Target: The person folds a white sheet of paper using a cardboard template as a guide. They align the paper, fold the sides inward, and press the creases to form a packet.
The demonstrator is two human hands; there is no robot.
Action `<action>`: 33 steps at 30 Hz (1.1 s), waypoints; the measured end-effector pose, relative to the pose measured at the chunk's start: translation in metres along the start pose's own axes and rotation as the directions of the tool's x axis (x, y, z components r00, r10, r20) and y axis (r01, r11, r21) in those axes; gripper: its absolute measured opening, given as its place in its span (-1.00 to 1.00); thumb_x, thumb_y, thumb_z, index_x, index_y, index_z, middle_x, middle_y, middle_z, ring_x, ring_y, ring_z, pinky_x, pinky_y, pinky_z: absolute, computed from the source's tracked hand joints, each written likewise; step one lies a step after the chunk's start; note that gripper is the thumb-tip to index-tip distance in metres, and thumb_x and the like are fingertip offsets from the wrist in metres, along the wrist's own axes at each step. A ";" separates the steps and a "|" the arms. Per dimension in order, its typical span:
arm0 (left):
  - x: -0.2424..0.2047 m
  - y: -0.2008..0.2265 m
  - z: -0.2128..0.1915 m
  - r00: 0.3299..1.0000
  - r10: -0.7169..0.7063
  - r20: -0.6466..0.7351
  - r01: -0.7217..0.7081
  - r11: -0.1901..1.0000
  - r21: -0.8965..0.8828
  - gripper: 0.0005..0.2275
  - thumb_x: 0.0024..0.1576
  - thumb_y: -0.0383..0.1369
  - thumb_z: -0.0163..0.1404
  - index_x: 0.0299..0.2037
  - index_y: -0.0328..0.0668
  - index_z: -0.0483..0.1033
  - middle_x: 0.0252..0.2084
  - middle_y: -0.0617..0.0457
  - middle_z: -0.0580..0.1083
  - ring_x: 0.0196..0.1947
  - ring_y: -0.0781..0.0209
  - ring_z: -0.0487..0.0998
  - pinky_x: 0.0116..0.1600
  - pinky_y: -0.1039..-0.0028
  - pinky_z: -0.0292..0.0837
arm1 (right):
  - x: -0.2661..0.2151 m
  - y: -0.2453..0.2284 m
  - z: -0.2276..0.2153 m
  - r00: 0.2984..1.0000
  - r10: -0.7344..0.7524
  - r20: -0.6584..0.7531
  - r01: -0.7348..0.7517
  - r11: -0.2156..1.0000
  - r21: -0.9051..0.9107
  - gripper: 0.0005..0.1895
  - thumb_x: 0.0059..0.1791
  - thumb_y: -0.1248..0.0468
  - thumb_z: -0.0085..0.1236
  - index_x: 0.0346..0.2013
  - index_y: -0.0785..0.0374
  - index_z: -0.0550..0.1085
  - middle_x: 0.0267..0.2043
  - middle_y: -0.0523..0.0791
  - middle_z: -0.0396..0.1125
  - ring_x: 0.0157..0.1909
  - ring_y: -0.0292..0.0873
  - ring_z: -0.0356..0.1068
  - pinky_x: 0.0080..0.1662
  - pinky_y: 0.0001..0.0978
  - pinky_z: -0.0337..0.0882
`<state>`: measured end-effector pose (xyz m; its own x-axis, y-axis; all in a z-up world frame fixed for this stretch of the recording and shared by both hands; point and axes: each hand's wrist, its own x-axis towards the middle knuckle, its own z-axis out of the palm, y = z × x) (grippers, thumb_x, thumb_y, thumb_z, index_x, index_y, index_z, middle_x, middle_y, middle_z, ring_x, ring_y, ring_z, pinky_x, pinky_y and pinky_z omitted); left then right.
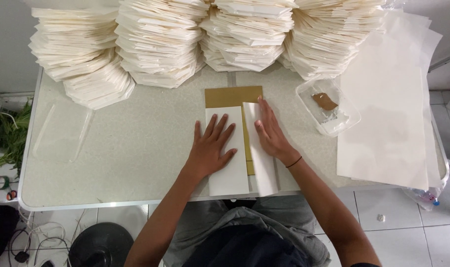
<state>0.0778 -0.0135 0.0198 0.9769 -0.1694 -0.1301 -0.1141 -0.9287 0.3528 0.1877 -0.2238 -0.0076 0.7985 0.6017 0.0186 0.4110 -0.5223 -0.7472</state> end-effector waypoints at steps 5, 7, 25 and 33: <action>0.005 -0.003 0.008 1.000 0.026 0.002 -0.026 0.999 0.025 -0.37 0.25 0.08 -0.35 0.53 0.14 -0.05 0.60 0.01 -0.18 0.58 -0.06 -0.26 0.51 -0.13 -0.50 | 0.003 0.002 0.017 0.998 -0.034 -0.061 0.029 0.996 -0.089 -0.19 0.11 -0.28 -0.70 0.55 0.07 -0.22 0.63 0.05 -0.36 0.62 0.20 -0.39 0.50 0.14 -0.43; 0.006 -0.003 0.007 0.999 0.041 0.000 -0.041 0.999 0.023 -0.37 0.26 0.07 -0.35 0.53 0.11 -0.06 0.60 0.00 -0.18 0.58 -0.07 -0.27 0.52 -0.09 -0.47 | 0.004 0.002 0.020 0.997 -0.043 -0.065 0.034 0.989 -0.142 -0.19 0.10 -0.28 -0.70 0.55 0.05 -0.20 0.63 0.03 -0.37 0.61 0.21 -0.41 0.50 0.16 -0.43; 0.016 -0.013 0.004 0.995 0.096 -0.004 -0.096 0.995 -0.010 -0.26 0.20 0.08 -0.20 0.54 -0.03 -0.12 0.58 -0.09 -0.10 0.56 -0.15 -0.17 0.53 -0.08 -0.41 | 0.009 0.003 0.029 1.000 -0.005 -0.012 -0.001 0.912 -0.411 -0.22 0.11 -0.24 -0.53 0.54 0.02 -0.16 0.63 -0.02 -0.29 0.62 0.20 -0.41 0.51 0.13 -0.43; 0.014 -0.009 -0.005 0.987 0.162 0.019 -0.163 0.986 0.042 -0.29 0.22 0.09 -0.21 0.53 -0.04 -0.07 0.58 -0.08 -0.09 0.57 -0.10 -0.16 0.52 -0.13 -0.46 | 0.009 0.002 0.029 1.000 0.000 0.004 0.002 0.884 -0.468 -0.21 0.09 -0.22 -0.39 0.54 0.03 -0.12 0.62 -0.05 -0.24 0.61 0.23 -0.39 0.51 0.12 -0.40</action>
<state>0.0938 -0.0063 0.0194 0.9419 -0.3241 -0.0882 -0.2794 -0.9018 0.3296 0.1833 -0.2018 -0.0277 0.7967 0.6041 0.0164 0.5707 -0.7431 -0.3493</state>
